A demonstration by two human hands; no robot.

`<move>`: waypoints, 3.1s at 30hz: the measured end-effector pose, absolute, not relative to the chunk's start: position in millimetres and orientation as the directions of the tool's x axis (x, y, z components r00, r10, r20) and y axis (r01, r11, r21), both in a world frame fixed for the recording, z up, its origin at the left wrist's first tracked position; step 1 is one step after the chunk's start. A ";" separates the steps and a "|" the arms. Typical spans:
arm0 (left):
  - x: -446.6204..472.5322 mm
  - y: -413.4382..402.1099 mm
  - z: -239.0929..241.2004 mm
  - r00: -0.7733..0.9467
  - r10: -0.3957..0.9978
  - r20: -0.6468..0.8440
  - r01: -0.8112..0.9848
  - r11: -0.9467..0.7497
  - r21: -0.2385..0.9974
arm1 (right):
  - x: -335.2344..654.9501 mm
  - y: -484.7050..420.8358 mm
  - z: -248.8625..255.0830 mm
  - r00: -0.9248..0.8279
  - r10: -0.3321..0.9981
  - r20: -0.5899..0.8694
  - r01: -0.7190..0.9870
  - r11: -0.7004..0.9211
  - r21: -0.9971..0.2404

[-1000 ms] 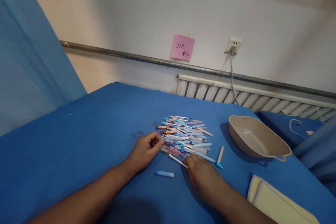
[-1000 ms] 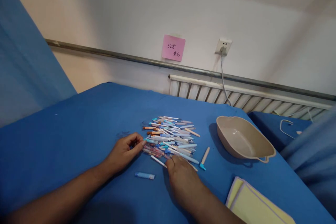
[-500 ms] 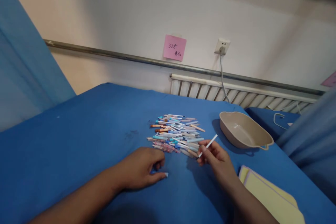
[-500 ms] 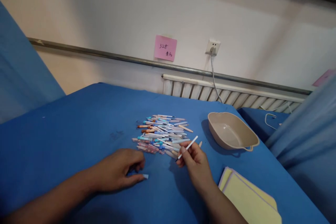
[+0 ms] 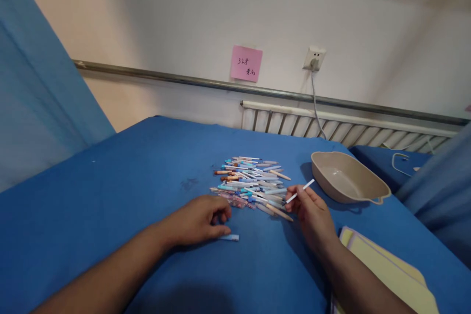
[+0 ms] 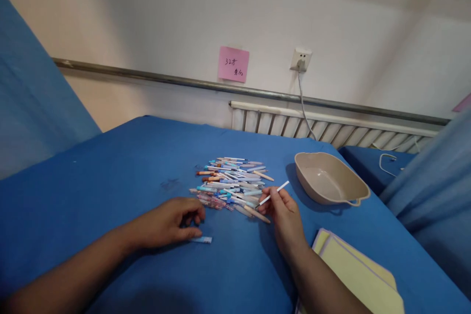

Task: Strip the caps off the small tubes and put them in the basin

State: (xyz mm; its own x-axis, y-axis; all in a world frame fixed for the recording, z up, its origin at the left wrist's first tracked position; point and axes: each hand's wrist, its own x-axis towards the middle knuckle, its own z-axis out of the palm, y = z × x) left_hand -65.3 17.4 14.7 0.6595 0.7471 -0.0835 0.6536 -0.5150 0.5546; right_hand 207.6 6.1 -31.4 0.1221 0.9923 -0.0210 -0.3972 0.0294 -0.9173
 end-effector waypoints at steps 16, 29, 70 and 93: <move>8.4 21.3 -8.7 0.788 0.602 0.132 0.584 -0.797 0.154 | 205.3 23.3 -34.0 0.221 0.973 -0.074 -0.447 0.034 -0.894; 27.5 28.5 -12.8 0.747 0.656 0.106 0.642 -0.754 0.143 | 199.2 21.7 -37.7 0.159 0.987 -0.017 -0.408 0.050 -0.912; 6.3 24.2 -3.0 0.887 0.454 0.089 0.439 -0.886 0.150 | 198.5 17.3 -40.2 0.098 0.992 -0.079 -0.428 -0.030 -0.903; 15.4 23.0 -18.7 0.388 0.921 0.045 -0.001 -0.049 0.999 | 192.2 9.0 -41.8 -0.288 0.957 -0.033 -0.390 -0.148 -0.909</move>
State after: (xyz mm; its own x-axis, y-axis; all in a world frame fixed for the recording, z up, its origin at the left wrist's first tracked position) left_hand 15.4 23.0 -18.7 0.3880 0.9206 0.0451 -0.0008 -0.0486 0.9988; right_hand 192.2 9.0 -41.8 -0.2878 0.9571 -0.0326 -0.3899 -0.1482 -0.9088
